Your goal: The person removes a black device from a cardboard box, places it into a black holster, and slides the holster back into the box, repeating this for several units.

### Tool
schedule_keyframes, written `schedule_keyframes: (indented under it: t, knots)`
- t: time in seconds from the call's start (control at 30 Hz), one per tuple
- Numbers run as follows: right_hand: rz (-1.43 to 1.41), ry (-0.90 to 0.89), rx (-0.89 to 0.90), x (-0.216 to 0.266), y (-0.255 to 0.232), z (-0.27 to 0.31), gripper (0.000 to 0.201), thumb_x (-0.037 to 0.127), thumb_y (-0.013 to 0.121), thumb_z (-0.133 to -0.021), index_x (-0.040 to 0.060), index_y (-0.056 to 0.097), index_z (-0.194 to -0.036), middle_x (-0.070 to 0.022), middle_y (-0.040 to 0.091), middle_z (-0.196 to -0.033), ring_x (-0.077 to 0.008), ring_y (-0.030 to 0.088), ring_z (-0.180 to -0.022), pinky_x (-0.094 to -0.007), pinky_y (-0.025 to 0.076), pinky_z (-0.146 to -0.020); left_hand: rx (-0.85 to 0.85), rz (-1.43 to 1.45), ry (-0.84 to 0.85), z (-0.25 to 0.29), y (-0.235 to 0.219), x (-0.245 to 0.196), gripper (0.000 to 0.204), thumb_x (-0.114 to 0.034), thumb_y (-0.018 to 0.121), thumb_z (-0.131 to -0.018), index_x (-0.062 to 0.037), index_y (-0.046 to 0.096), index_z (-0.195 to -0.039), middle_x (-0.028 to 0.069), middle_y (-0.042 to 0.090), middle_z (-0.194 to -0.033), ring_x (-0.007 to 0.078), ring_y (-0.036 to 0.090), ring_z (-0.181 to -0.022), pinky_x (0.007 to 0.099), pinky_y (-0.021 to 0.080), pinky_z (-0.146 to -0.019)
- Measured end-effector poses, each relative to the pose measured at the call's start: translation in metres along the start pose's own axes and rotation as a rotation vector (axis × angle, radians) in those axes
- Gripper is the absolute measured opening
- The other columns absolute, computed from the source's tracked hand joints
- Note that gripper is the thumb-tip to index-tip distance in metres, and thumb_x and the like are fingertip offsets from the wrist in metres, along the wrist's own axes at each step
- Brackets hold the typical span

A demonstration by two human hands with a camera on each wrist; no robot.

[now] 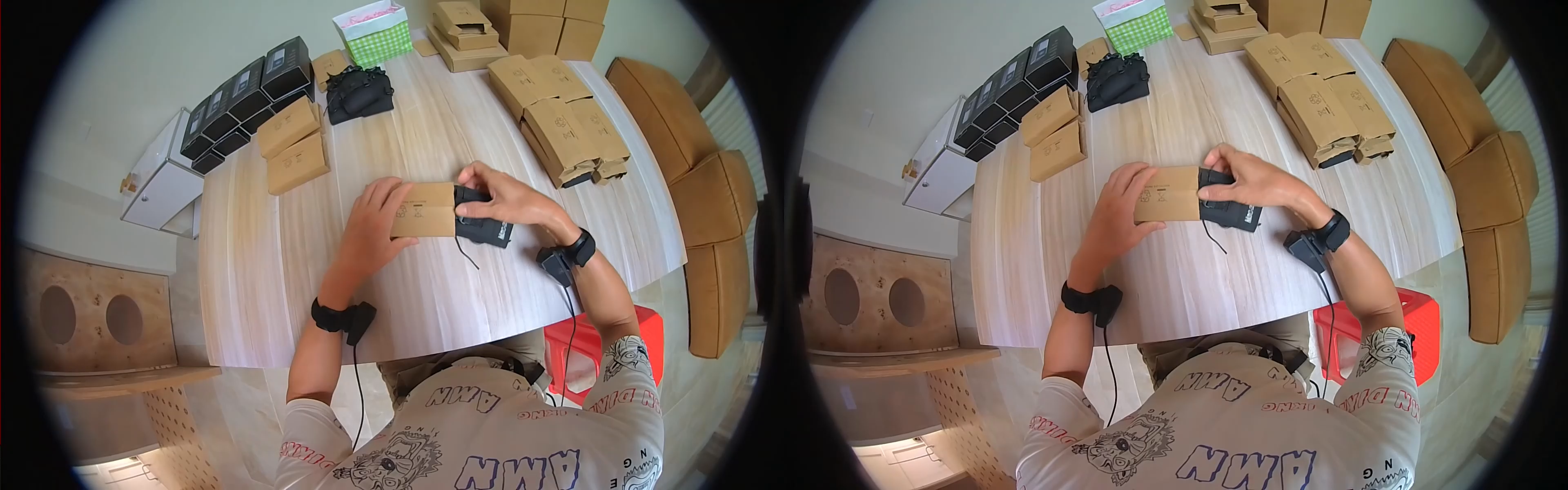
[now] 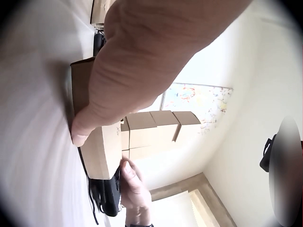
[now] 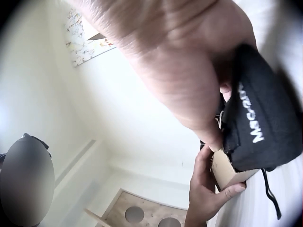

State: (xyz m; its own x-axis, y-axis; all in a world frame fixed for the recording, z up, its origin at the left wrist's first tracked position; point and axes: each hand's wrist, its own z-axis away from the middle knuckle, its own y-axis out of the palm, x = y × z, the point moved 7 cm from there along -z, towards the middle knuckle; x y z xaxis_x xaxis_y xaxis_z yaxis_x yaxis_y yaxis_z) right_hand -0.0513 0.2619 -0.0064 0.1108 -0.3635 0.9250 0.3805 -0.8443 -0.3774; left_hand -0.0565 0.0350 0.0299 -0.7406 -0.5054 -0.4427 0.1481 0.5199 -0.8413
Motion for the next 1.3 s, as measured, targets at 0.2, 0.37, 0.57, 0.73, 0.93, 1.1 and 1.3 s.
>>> schedule_keyframes:
  t: [0.2, 0.37, 0.57, 0.73, 0.93, 1.1, 1.3]
  knots:
    - [-0.281, -0.003, 0.058, -0.018, -0.024, -0.010, 0.035, 0.007, 0.077, -0.097, 0.0021, 0.060, -0.127, -0.0009, 0.064, -0.107, -0.0094, 0.062, -0.096, -0.0256, 0.053, -0.089, -0.010, 0.055, 0.032, -0.001, 0.003, 0.005, 0.086, -0.018, 0.091, -0.070, -0.0034, 0.054, -0.147, 0.0178, 0.054, -0.144, 0.0399, 0.050, -0.136, 0.0492, 0.042, -0.114]
    - [-0.094, -0.109, -0.132, -0.012, -0.021, -0.012, 0.027, 0.013, 0.081, -0.096, 0.0025, 0.068, -0.117, -0.0003, 0.067, -0.098, -0.0100, 0.064, -0.092, -0.0281, 0.054, -0.084, -0.019, 0.071, 0.008, 0.000, 0.009, 0.006, 0.086, -0.019, 0.091, -0.071, -0.0032, 0.055, -0.147, 0.0175, 0.055, -0.144, 0.0396, 0.050, -0.136, 0.0490, 0.043, -0.114]
    - [-0.149, 0.137, 0.018, -0.017, -0.023, -0.002, 0.039, 0.021, 0.082, -0.098, 0.0006, 0.064, -0.125, -0.0012, 0.064, -0.093, -0.0105, 0.064, -0.078, -0.0279, 0.056, -0.071, -0.054, 0.045, -0.042, 0.000, 0.004, 0.018, 0.087, -0.020, 0.092, -0.071, -0.0037, 0.055, -0.148, 0.0177, 0.055, -0.144, 0.0394, 0.051, -0.135, 0.0490, 0.043, -0.114]
    - [-0.356, -0.007, -0.186, -0.022, -0.001, -0.016, 0.037, 0.014, 0.073, -0.104, -0.0004, 0.061, -0.136, -0.0022, 0.066, -0.108, -0.0094, 0.065, -0.089, -0.0274, 0.057, -0.081, -0.079, 0.040, -0.071, 0.000, 0.003, 0.017, 0.085, -0.017, 0.092, -0.072, -0.0034, 0.056, -0.147, 0.0168, 0.055, -0.144, 0.0387, 0.052, -0.135, 0.0471, 0.045, -0.115]
    - [-0.321, -0.092, -0.312, -0.005, 0.004, -0.020, 0.025, 0.013, 0.066, -0.105, -0.0049, 0.069, -0.123, -0.0042, 0.074, -0.096, -0.0092, 0.069, -0.082, -0.0264, 0.056, -0.078, -0.173, 0.030, -0.113, -0.001, 0.003, 0.017, 0.086, -0.017, 0.092, -0.071, -0.0028, 0.055, -0.147, 0.0179, 0.055, -0.142, 0.0401, 0.052, -0.132, 0.0487, 0.044, -0.113]
    - [-0.391, -0.014, -0.317, -0.009, 0.004, -0.017, 0.027, 0.016, 0.065, -0.107, -0.0059, 0.069, -0.121, -0.0039, 0.072, -0.094, -0.0093, 0.067, -0.080, -0.0266, 0.056, -0.075, -0.237, 0.061, -0.111, -0.002, 0.003, 0.020, 0.085, -0.015, 0.092, -0.072, -0.0020, 0.054, -0.147, 0.0192, 0.054, -0.143, 0.0408, 0.051, -0.133, 0.0485, 0.043, -0.113]
    - [-0.409, -0.053, -0.271, -0.035, 0.013, -0.024, 0.034, 0.010, 0.068, -0.103, -0.0049, 0.058, -0.132, -0.0071, 0.066, -0.109, -0.0122, 0.067, -0.084, -0.0282, 0.058, -0.075, -0.442, 0.179, -0.272, 0.007, -0.003, 0.045, 0.083, -0.022, 0.087, -0.086, 0.0047, 0.045, -0.153, 0.0258, 0.046, -0.156, 0.0433, 0.045, -0.144, 0.0474, 0.040, -0.119]
